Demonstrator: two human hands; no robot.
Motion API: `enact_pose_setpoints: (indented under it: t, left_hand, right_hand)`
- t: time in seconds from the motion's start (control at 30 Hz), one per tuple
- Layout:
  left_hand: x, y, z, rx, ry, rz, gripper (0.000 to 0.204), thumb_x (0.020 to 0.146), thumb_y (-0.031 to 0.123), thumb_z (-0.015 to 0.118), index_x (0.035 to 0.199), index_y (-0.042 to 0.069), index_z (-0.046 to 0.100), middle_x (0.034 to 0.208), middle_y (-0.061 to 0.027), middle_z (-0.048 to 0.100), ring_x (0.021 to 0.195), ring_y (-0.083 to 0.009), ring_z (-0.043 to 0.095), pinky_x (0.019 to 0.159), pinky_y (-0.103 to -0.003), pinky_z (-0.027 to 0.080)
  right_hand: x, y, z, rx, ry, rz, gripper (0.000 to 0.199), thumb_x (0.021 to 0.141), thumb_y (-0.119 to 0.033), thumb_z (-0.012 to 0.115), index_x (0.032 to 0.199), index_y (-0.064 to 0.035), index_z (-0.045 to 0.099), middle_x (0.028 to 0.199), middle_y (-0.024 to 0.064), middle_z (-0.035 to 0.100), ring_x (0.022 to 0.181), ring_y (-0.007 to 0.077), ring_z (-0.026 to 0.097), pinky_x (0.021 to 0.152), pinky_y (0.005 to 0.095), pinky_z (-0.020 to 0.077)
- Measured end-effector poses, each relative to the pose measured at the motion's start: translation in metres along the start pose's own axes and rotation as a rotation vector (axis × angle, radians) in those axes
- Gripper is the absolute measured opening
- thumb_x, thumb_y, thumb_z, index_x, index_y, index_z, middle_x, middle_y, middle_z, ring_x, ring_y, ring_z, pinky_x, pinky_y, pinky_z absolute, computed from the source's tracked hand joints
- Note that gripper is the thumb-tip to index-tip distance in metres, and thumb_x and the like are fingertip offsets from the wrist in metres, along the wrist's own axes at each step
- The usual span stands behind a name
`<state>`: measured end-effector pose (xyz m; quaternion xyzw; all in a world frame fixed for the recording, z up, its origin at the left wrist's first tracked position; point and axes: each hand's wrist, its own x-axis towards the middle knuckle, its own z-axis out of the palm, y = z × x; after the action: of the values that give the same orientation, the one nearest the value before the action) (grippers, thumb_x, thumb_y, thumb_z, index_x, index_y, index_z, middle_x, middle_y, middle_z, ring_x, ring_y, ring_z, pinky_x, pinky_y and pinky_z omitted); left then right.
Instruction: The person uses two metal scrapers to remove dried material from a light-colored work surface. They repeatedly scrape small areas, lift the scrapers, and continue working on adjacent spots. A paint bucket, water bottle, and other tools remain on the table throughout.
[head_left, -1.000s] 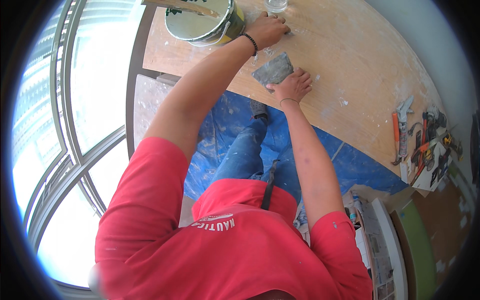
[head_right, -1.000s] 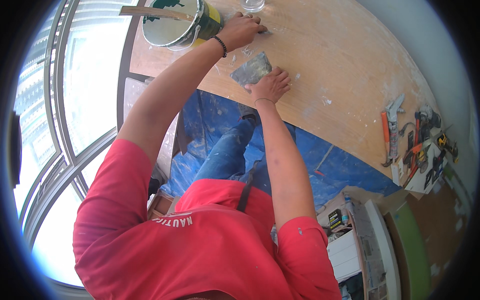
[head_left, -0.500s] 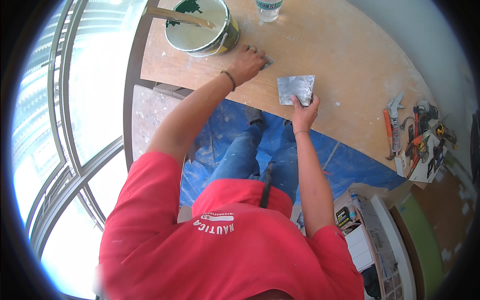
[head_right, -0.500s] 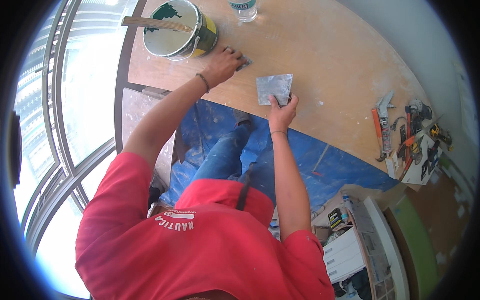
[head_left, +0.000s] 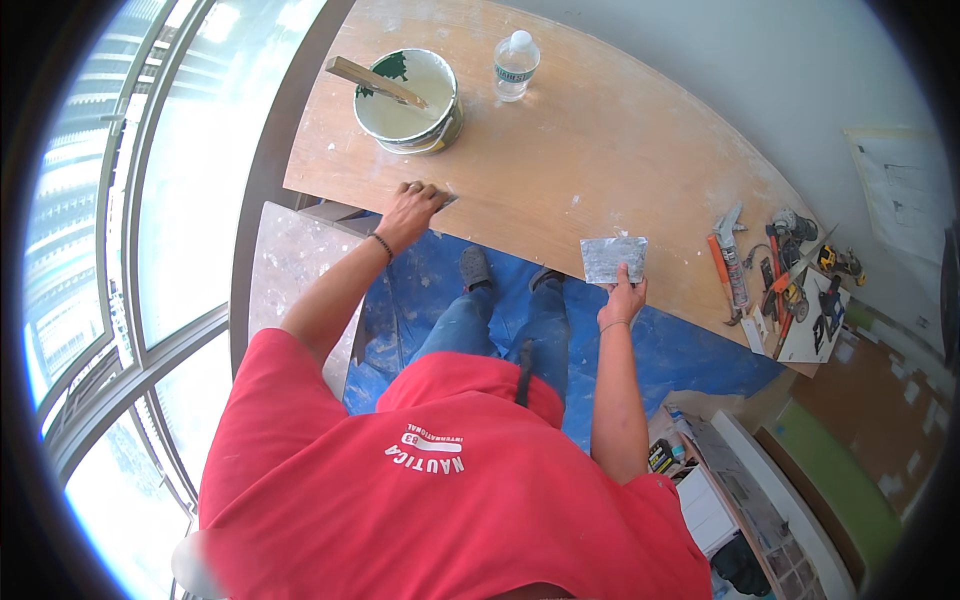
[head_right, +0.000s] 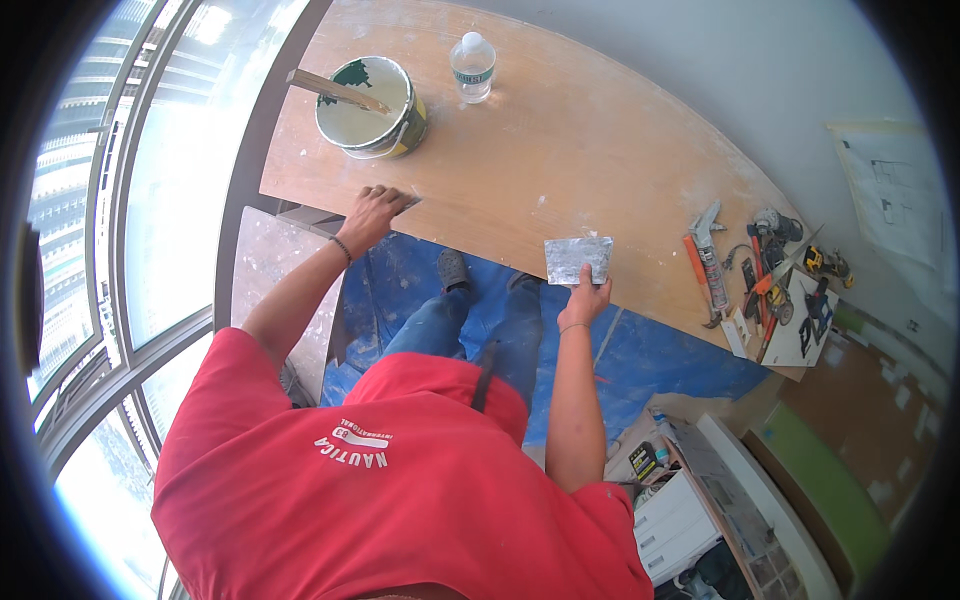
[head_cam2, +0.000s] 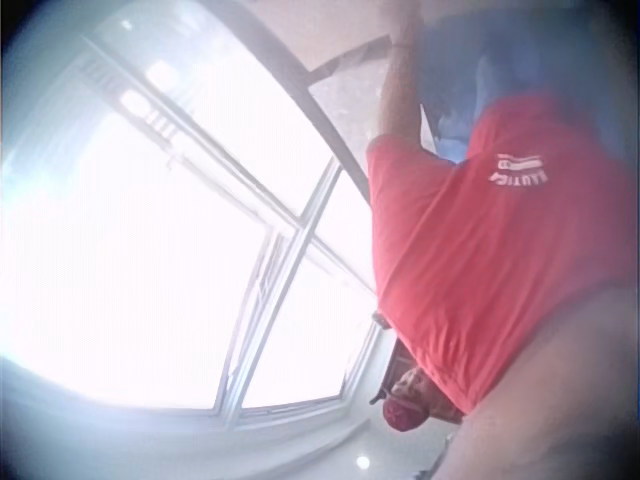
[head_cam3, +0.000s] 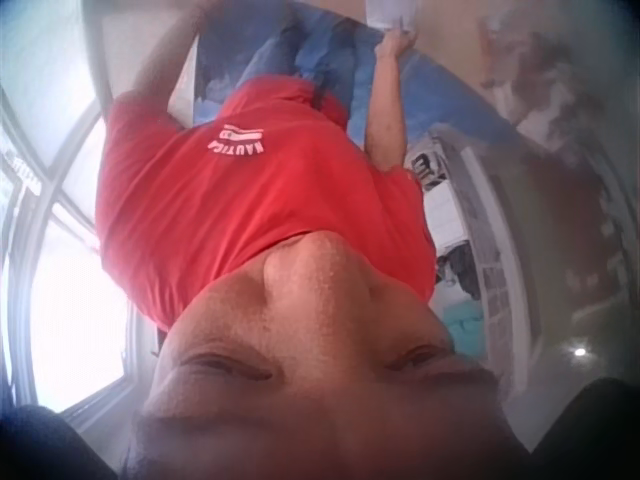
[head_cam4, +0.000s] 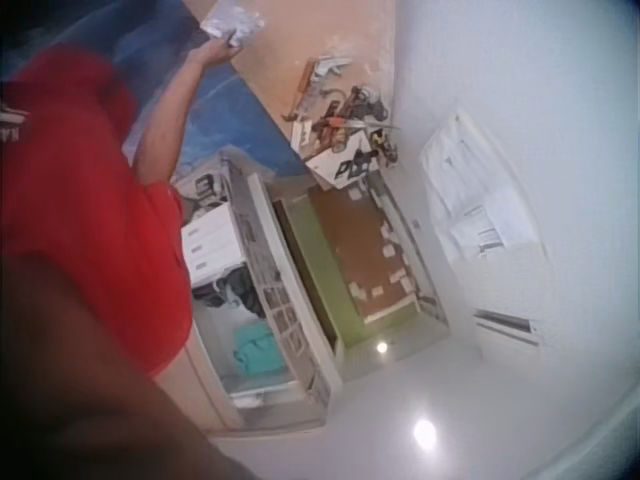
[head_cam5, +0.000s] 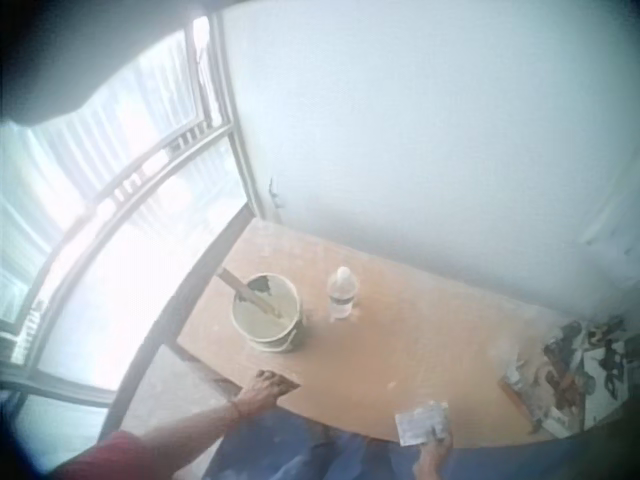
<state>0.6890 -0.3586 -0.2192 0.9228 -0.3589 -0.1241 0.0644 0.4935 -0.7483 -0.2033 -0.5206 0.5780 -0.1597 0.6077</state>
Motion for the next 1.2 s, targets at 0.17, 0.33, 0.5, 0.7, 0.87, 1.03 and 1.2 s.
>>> enact_pose_setpoints:
  t: [0.17,0.33,0.5,0.7,0.87,1.03,1.2]
  left_hand:
    - [0.142,0.068,0.011,0.001,0.091,0.043,0.038,0.099,0.008,0.054,0.133,0.016,0.069,0.122,-0.0066,0.069,0.119,-0.0261,0.065,0.103,-0.046,0.046]
    - [0.217,0.107,0.021,0.008,0.039,0.069,0.033,0.101,0.014,0.056,0.13,0.019,0.072,0.124,-0.0076,0.07,0.12,-0.0288,0.065,0.106,-0.051,0.043]
    - [0.165,0.128,0.053,0.08,-0.071,0.147,0.035,0.101,0.015,0.059,0.133,0.022,0.072,0.129,-0.0074,0.069,0.124,-0.0303,0.064,0.117,-0.058,0.034]
    - [-0.043,0.058,0.043,0.093,-0.266,-0.02,0.04,0.103,0.017,0.057,0.14,0.024,0.069,0.133,-0.0053,0.068,0.134,-0.0284,0.058,0.12,-0.064,0.029]
    - [-0.095,0.047,-0.012,-0.245,-0.019,-0.571,0.033,0.105,0.017,0.055,0.131,0.016,0.075,0.123,-0.013,0.073,0.121,-0.037,0.066,0.105,-0.054,0.047]
    - [-0.048,0.152,-0.071,-0.637,0.271,-0.645,0.044,0.11,0.038,0.055,0.128,0.001,0.069,0.102,-0.0306,0.073,0.096,-0.0503,0.071,0.083,-0.051,0.055]
    - [-0.003,0.309,-0.122,-0.883,0.294,-0.287,0.045,0.113,0.035,0.051,0.138,0.0,0.065,0.124,-0.0322,0.07,0.115,-0.0477,0.068,0.095,-0.047,0.053]
  right_hand:
    - [-0.011,-0.002,-0.047,-0.048,0.042,0.049,0.035,0.107,-0.017,0.066,0.141,-0.0079,0.059,0.134,0.0079,0.067,0.117,0.0233,0.067,0.098,0.0427,0.0551]
    - [-0.027,0.012,-0.094,0.09,0.071,0.028,0.039,0.109,-0.021,0.064,0.144,-0.0064,0.057,0.139,0.0105,0.065,0.123,0.025,0.065,0.105,0.0466,0.0542]
    - [-0.033,0.018,-0.132,0.216,0.135,0.179,0.046,0.11,-0.024,0.062,0.151,-0.0058,0.051,0.147,0.0143,0.058,0.133,0.0307,0.059,0.114,0.0504,0.0493]
    - [-0.01,0.027,-0.175,0.487,0.098,0.249,0.048,0.11,-0.024,0.062,0.151,-0.0038,0.049,0.152,0.0145,0.055,0.136,0.0326,0.057,0.113,0.05,0.05]
    - [0.011,0.011,-0.195,0.7,-0.134,0.18,0.045,0.105,-0.019,0.065,0.147,-0.0059,0.055,0.147,0.0106,0.062,0.134,0.0291,0.06,0.111,0.0471,0.0517]
    - [0.0,-0.055,-0.193,0.768,-0.297,0.017,0.04,0.106,-0.021,0.066,0.143,-0.0067,0.061,0.14,0.0077,0.068,0.128,0.0286,0.066,0.112,0.0469,0.0521]
    - [-0.046,-0.107,-0.196,0.318,-0.33,-0.35,0.037,0.111,-0.024,0.06,0.142,-0.0045,0.06,0.14,0.0106,0.065,0.126,0.0278,0.064,0.107,0.0437,0.0515]
